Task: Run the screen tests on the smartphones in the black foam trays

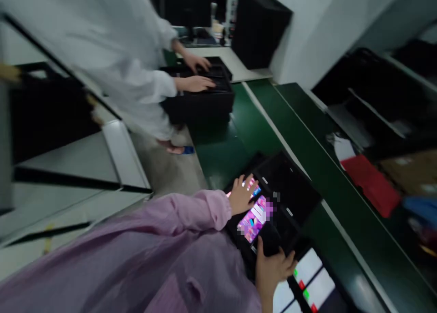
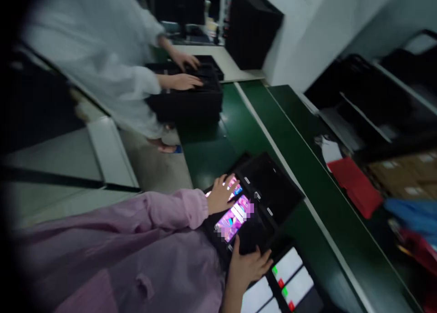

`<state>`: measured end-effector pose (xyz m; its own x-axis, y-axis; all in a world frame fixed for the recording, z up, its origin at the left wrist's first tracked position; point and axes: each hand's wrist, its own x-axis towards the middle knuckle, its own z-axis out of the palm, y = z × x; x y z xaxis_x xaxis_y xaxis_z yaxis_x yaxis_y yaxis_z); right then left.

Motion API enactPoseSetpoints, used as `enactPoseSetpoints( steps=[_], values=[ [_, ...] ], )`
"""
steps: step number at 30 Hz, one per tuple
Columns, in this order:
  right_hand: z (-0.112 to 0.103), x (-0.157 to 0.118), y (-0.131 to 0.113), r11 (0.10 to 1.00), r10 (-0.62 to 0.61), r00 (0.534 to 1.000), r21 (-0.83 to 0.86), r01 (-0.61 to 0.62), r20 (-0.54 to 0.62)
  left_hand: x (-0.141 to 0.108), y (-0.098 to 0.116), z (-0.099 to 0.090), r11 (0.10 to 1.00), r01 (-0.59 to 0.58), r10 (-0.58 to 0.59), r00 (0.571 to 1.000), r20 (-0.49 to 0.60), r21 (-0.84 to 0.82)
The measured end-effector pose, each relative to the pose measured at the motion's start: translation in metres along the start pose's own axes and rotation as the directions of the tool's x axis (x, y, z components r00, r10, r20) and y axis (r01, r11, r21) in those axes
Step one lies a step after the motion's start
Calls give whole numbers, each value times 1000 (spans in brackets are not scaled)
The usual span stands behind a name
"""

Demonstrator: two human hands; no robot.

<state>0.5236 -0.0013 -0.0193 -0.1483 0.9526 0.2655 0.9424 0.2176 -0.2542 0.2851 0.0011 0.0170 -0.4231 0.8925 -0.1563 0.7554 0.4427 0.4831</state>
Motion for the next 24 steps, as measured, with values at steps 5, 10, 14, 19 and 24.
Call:
enactPoseSetpoints(
  steps=[5, 10, 14, 19, 24],
  values=[
    [3, 13, 13, 997, -71, 997, 29, 71, -2, -2, 1, -3, 999, -21, 20, 999, -26, -41],
    [1, 18, 11, 995, -89, 995, 42, 87, 36, -4, 6, -9, 998, -12, 12, 1000, -1, -55],
    [1, 16, 8, 997, -60, 997, 52, 58, 38, -5, 5, -18, 995, -12, 15, 1000, 21, -94],
    [-17, 4, 5, 991, 24, 997, 127, -33, 73, -6, -40, -23, 941, -78, 81, 997, -4, -328],
    [-37, -19, -16, 961, -237, 965, 174, 216, 111, -9, -101, -11, 906, -75, 95, 995, 28, -417]
  ],
)
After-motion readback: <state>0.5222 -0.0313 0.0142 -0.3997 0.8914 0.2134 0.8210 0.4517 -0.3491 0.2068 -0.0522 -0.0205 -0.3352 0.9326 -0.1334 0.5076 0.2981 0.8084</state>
